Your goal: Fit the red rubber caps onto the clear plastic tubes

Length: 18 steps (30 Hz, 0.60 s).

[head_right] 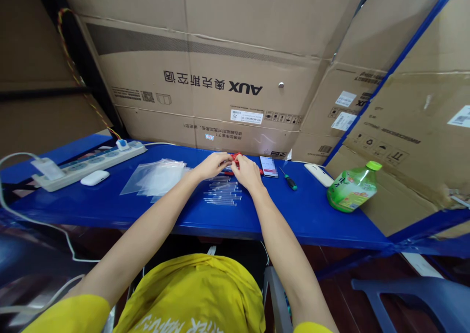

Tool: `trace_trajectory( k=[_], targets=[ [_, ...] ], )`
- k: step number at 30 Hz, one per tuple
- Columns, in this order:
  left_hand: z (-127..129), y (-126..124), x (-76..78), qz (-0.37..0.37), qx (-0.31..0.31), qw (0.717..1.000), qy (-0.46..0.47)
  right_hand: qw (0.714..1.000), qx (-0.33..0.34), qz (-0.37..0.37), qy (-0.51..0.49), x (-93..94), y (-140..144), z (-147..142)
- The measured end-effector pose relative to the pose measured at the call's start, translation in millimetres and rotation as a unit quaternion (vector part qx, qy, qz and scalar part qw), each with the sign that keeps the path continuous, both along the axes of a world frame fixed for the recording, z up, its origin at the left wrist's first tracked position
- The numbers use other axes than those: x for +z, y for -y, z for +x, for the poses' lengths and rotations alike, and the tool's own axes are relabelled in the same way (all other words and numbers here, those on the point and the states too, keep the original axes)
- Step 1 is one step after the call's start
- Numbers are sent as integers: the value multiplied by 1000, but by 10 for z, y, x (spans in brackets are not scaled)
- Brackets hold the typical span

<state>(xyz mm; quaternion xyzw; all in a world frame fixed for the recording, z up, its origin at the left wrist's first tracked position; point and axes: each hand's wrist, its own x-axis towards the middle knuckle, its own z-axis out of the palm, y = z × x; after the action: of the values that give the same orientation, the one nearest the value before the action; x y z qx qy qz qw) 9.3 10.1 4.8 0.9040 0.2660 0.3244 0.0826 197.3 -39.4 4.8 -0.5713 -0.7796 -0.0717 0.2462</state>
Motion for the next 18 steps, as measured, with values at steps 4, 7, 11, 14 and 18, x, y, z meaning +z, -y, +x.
trace_trajectory(
  k=[4, 7, 11, 14, 18],
  targets=[
    [-4, 10, -6, -8, 17, 1000, -13, 999, -26, -37, 30, 29, 22, -30],
    [-2, 17, -5, -28, 17, 999, -25, 998, -31, -44, 43, 43, 34, -60],
    [14, 31, 10, -23, 17, 999, -35, 996, -44, -53, 49, 37, 26, -99],
    [42, 26, 8, -13, 24, 999, -32, 995, -63, -59, 48, 27, 12, -127],
    [92, -2, -18, -16, 25, 999, -21, 994, -77, -68, 44, 30, 11, -156]
  ],
)
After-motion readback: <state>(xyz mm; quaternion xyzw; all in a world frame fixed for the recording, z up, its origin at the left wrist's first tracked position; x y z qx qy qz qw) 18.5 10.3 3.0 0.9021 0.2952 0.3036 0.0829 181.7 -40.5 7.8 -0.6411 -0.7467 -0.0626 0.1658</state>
